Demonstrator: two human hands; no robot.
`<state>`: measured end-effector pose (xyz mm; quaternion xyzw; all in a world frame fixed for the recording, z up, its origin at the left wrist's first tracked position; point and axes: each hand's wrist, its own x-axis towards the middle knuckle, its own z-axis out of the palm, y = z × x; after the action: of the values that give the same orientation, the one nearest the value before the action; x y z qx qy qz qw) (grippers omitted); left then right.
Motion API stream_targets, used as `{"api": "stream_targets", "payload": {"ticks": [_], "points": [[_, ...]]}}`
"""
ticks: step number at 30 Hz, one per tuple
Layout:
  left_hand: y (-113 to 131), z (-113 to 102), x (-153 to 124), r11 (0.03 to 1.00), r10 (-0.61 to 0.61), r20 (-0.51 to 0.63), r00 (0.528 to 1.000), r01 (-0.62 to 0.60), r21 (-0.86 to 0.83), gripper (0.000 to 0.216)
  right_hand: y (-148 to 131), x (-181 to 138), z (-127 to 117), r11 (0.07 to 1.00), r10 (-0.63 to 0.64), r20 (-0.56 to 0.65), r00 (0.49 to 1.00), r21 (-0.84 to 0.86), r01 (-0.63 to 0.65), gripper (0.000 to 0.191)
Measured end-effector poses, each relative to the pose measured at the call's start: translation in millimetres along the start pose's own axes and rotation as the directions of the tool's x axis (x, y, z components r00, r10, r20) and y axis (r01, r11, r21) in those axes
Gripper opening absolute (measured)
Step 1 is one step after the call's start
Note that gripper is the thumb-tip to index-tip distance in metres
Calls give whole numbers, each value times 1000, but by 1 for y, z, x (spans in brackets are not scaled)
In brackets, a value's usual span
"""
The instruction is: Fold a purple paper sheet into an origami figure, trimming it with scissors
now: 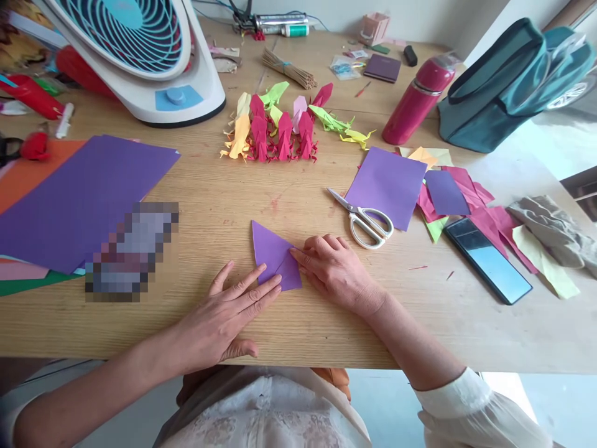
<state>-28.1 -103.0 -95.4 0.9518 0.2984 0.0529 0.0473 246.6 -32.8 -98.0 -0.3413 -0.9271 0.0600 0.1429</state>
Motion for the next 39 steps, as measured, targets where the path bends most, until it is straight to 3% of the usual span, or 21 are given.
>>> {"api": "stream_targets", "payload": {"ticks": [8, 14, 17, 20, 24, 26, 28, 31, 36, 39], "points": [[-4, 3, -4, 998, -18, 25, 1000, 19, -54, 85, -5, -8, 1, 993, -111, 12, 994, 50, 110, 40], [-5, 4, -16, 996, -58, 32, 998, 60, -63, 86, -12, -11, 1, 995, -63, 0, 998, 82, 63, 35], [-10, -1, -17, 994, -35, 20, 999, 37, -105, 80, -17, -7, -1, 988, 67, -78, 995, 146, -55, 29], [-14, -10, -10, 987, -31, -42, 999, 24, -158, 59, -25, 3, -4, 943, 297, -115, 948, 193, -272, 23], [-19, -24, 17, 973, -179, -151, 972, 152, -175, 25, -37, 18, 1, 886, 451, -40, 892, 136, -442, 29], [-27, -27, 36, 961, -253, -162, 954, 227, -160, 22, -41, 21, 5, 898, 436, -47, 899, 81, -432, 33], [-38, -27, 54, 960, -265, -141, 954, 246, -136, 39, -41, 22, 9, 924, 382, -71, 921, 51, -380, 33], [-53, -22, 76, 960, -253, -15, 967, 249, -131, 59, -37, 19, 13, 957, 287, -106, 952, 83, -279, 26], [-60, -24, 91, 956, -277, 86, 957, 284, -80, 47, -27, 11, 10, 963, 181, -148, 972, 229, -144, 11], [-61, -34, 97, 946, -317, 130, 939, 323, -24, 43, -20, 6, 7, 953, 125, -133, 983, 292, -82, 14]]}}
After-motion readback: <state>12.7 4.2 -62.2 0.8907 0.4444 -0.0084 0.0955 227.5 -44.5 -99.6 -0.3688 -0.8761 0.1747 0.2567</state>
